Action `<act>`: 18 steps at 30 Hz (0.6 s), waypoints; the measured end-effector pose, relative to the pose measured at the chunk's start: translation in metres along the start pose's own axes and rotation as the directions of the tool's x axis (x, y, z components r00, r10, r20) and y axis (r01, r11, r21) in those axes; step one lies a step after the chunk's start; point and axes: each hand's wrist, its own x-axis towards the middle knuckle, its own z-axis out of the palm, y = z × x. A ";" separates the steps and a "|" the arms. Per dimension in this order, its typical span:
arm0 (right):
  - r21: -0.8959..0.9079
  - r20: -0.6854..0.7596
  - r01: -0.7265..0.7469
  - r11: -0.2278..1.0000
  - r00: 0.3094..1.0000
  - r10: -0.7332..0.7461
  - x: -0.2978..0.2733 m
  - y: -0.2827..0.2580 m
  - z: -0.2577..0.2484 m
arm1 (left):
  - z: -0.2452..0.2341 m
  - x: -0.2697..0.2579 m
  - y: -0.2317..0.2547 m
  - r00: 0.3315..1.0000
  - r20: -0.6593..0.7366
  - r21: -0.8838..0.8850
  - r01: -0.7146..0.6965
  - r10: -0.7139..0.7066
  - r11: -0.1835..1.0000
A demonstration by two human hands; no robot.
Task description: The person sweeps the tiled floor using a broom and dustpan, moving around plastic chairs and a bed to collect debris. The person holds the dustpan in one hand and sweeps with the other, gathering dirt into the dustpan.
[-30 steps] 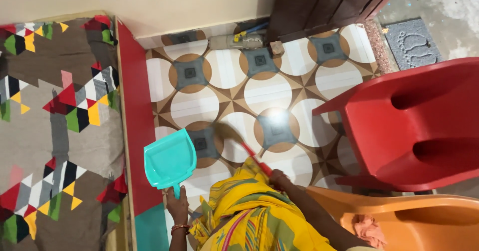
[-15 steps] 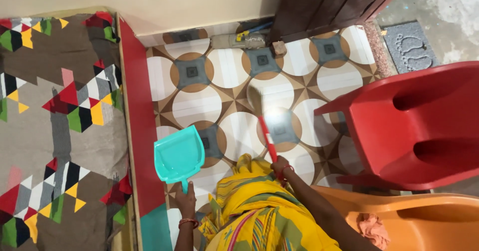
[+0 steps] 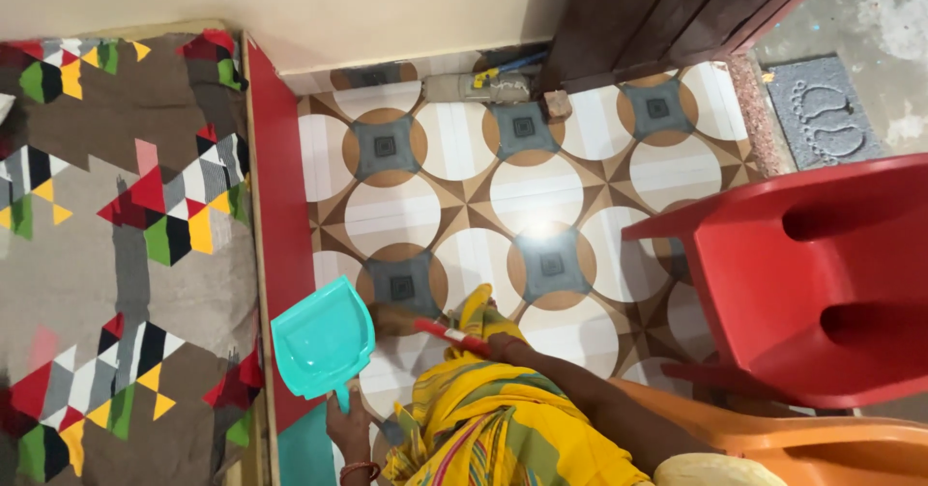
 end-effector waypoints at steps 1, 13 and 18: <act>0.028 -0.008 0.002 1.000 1.000 -0.002 0.001 0.009 -0.009 | 0.000 0.003 0.002 1.000 0.012 0.003 0.023 -0.023 1.000; 0.955 -0.060 -0.094 0.280 0.865 0.498 0.061 0.144 -0.046 | 0.043 0.052 0.035 0.976 0.161 0.050 0.137 -0.143 0.989; 0.992 -0.126 0.103 0.074 0.855 0.503 0.054 0.115 -0.071 | 0.056 0.066 0.050 0.954 0.203 0.052 0.213 -0.219 0.976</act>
